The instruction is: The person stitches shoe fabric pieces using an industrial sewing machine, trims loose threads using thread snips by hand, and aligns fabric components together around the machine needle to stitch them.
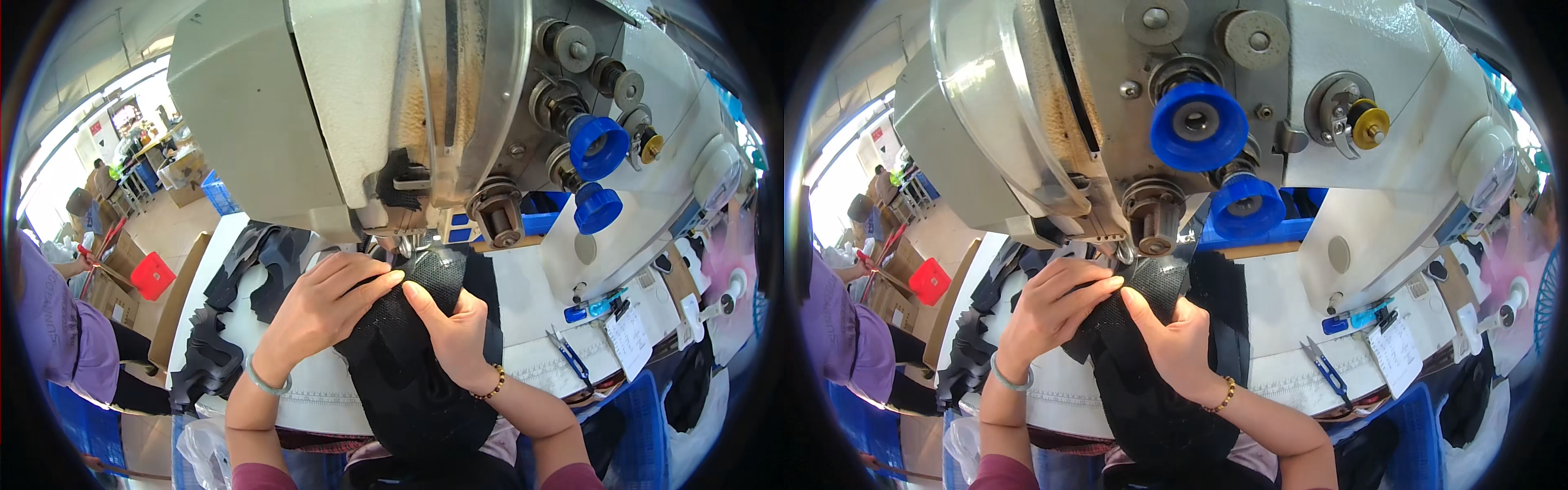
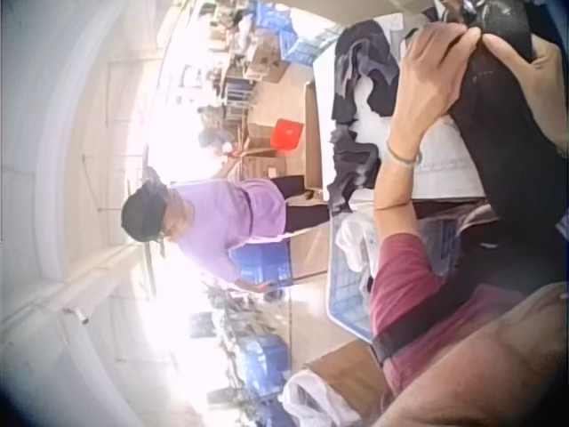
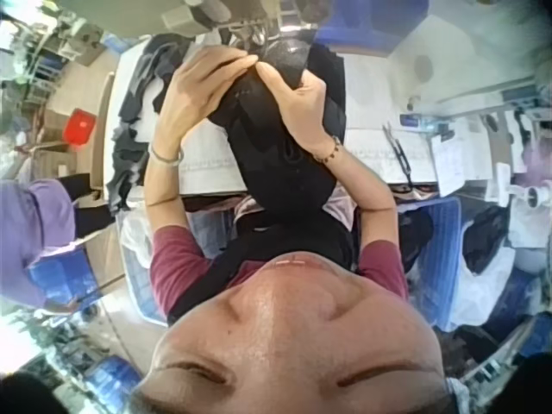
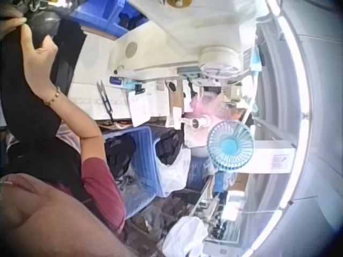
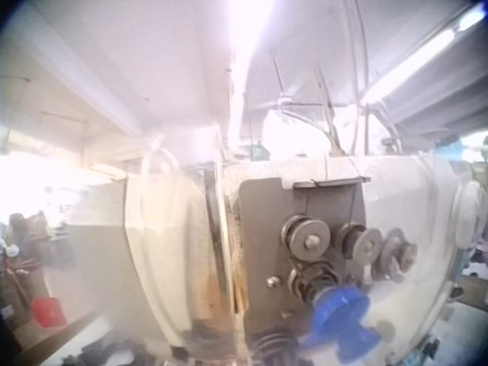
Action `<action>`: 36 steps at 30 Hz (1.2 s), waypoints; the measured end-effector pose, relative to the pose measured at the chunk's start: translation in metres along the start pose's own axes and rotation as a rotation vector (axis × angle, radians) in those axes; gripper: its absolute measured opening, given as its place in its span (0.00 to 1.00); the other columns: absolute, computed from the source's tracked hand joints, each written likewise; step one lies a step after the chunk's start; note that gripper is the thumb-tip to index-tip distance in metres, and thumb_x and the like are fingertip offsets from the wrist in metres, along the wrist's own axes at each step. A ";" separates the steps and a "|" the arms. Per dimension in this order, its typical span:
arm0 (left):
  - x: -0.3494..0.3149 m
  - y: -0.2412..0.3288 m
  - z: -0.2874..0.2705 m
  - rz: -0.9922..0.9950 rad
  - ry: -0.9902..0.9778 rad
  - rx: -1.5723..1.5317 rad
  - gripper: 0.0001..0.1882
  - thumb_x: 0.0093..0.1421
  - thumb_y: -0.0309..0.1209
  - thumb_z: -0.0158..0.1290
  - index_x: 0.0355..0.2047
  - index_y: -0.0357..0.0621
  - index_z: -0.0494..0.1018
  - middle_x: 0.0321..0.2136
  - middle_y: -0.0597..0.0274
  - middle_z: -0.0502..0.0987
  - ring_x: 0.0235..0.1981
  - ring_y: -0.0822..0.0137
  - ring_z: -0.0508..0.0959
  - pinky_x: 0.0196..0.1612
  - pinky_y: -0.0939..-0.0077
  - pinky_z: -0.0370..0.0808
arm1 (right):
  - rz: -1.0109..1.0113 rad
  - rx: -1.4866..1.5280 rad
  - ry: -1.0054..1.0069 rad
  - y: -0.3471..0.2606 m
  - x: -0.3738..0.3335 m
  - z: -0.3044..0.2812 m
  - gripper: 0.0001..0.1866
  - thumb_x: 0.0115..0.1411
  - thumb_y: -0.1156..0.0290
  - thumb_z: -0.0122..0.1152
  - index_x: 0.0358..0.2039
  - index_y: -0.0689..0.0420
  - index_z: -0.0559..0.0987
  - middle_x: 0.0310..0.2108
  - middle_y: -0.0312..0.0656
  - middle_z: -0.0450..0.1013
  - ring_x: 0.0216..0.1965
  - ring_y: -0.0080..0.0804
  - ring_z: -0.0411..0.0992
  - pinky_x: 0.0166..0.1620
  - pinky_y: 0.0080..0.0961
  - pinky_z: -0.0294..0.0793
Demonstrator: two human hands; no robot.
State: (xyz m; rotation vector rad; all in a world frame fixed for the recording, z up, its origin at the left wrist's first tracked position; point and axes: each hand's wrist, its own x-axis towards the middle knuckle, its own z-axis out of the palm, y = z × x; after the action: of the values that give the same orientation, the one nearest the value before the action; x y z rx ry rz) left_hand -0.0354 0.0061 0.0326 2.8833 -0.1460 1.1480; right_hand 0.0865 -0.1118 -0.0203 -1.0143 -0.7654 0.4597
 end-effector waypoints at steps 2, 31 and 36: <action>0.001 -0.001 0.002 0.013 0.017 0.006 0.17 0.45 0.22 0.58 0.40 0.39 0.76 0.38 0.60 0.76 0.40 0.59 0.76 0.43 0.67 0.76 | 0.004 0.041 -0.008 -0.003 0.000 0.000 0.10 0.59 0.69 0.63 0.31 0.64 0.79 0.25 0.30 0.76 0.24 0.10 0.68 0.24 0.11 0.67; 0.000 0.008 0.029 0.102 0.174 0.307 0.20 0.42 0.22 0.56 0.39 0.32 0.76 0.34 0.55 0.76 0.34 0.62 0.77 0.35 0.72 0.77 | 0.310 0.143 -0.223 -0.023 0.010 -0.037 0.15 0.62 0.64 0.58 0.32 0.66 0.77 0.22 0.42 0.76 0.16 0.18 0.69 0.17 0.11 0.66; 0.003 0.016 0.029 0.109 0.106 0.425 0.22 0.42 0.22 0.54 0.41 0.29 0.75 0.35 0.52 0.75 0.35 0.60 0.77 0.36 0.72 0.77 | 0.317 0.096 -0.145 -0.024 0.012 -0.039 0.13 0.62 0.64 0.58 0.28 0.63 0.77 0.19 0.39 0.74 0.13 0.16 0.66 0.16 0.11 0.62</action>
State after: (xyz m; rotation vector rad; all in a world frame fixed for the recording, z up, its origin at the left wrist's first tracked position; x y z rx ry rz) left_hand -0.0152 -0.0123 0.0137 3.1957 -0.0619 1.5131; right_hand 0.1236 -0.1380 -0.0070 -1.0235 -0.7052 0.8435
